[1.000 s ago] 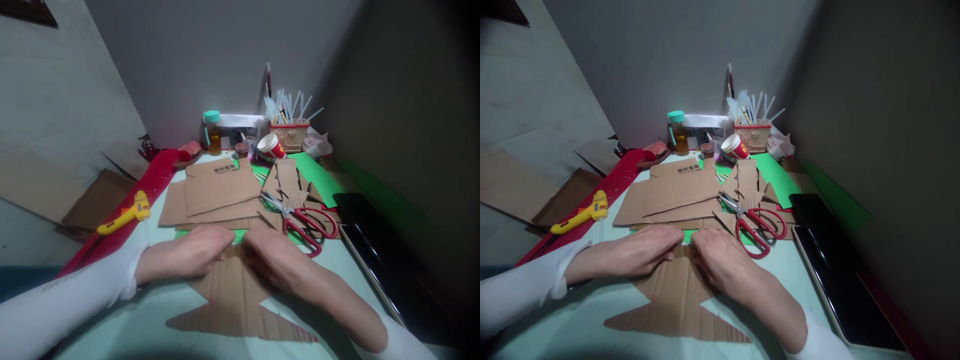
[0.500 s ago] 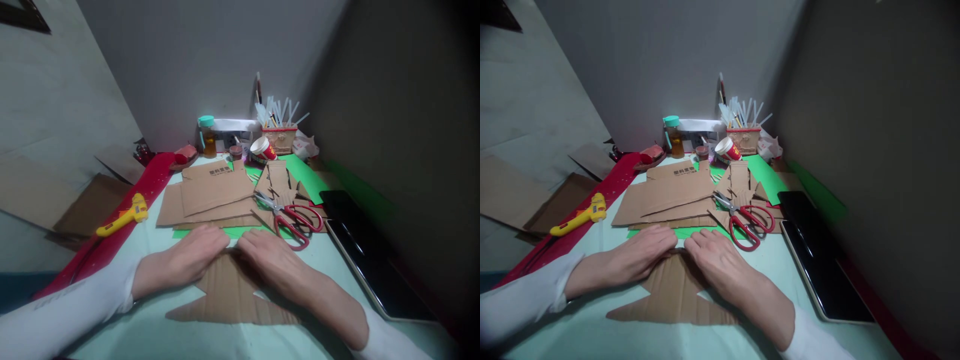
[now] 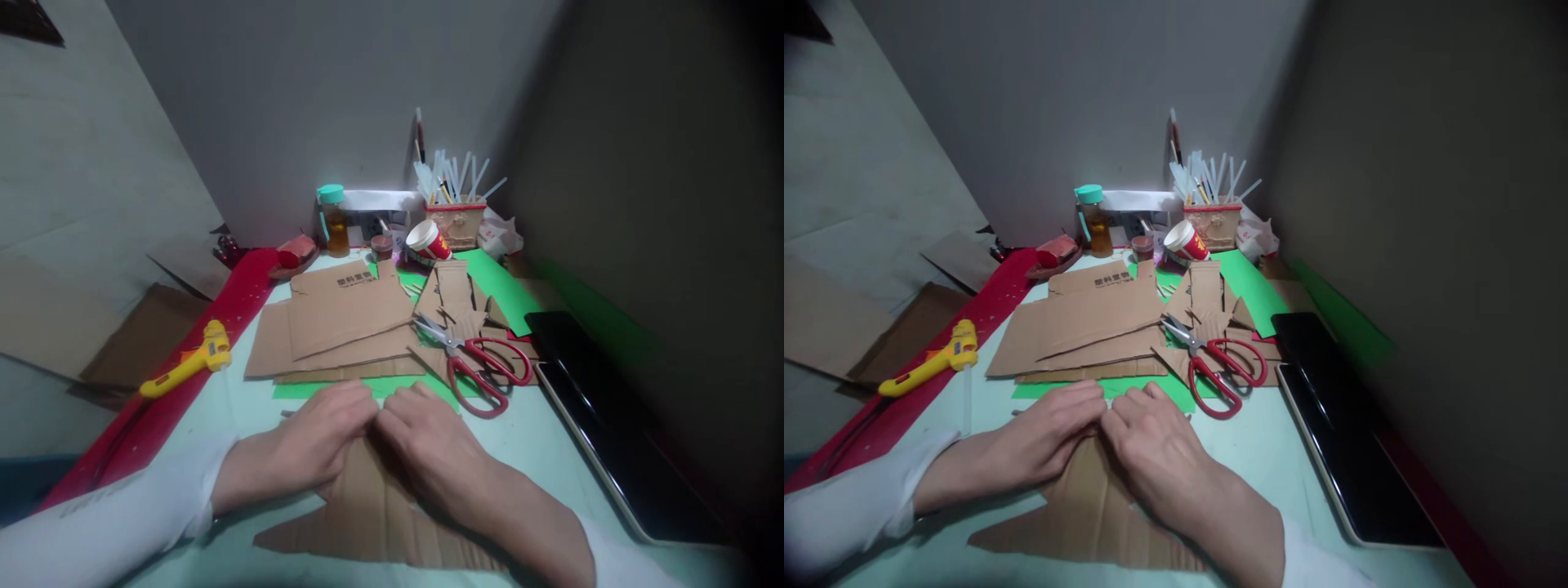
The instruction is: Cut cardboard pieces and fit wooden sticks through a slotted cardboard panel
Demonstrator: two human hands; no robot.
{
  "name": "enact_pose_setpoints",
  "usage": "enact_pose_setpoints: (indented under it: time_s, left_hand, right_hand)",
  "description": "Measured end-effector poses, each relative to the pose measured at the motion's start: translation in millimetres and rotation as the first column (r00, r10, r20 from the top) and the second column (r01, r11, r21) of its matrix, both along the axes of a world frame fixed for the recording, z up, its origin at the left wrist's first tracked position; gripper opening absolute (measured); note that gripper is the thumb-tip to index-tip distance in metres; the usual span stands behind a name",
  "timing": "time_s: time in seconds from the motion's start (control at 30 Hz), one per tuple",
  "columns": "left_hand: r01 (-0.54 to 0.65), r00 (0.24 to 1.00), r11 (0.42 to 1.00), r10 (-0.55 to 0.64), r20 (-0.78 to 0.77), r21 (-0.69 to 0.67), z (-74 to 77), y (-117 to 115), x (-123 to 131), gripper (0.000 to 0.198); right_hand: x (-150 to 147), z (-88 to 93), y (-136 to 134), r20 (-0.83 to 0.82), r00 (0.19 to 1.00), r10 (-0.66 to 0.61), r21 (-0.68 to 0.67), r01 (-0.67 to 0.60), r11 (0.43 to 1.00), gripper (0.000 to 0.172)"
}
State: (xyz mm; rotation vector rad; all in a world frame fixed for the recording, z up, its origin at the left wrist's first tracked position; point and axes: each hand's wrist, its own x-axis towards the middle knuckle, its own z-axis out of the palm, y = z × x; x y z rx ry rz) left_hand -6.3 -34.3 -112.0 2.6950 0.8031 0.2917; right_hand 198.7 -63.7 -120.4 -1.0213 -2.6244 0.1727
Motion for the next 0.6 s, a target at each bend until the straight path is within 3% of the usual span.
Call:
enact_pose_setpoints:
  time_s: [0.13,0.3,0.4,0.6]
  left_hand:
    - [-0.022,0.999,0.996,0.025,-0.040,0.084,-5.2,-11.5,-1.6,0.022]
    - [-0.066,0.994,0.993,0.073,-0.077,0.098,-0.8,-13.2,-17.5,0.019]
    - [-0.107,0.988,0.989,0.118,-0.103,0.105,1.7,-13.3,-26.4,0.018]
    - [-0.040,0.988,0.989,0.061,-0.145,0.141,-1.0,-19.2,-24.1,0.022]
  right_hand:
    - [0.1,0.7,-3.4,0.022,0.997,0.069,0.051,-0.070,0.996,0.021]
    - [7.1,7.7,-4.6,0.038,0.999,-0.029,-0.002,0.029,1.000,0.008]
    - [10.0,10.9,-9.3,0.051,0.997,-0.058,-0.004,0.058,0.998,0.009]
    - [6.5,4.0,-15.1,0.063,0.998,0.003,0.074,-0.007,0.997,0.021]
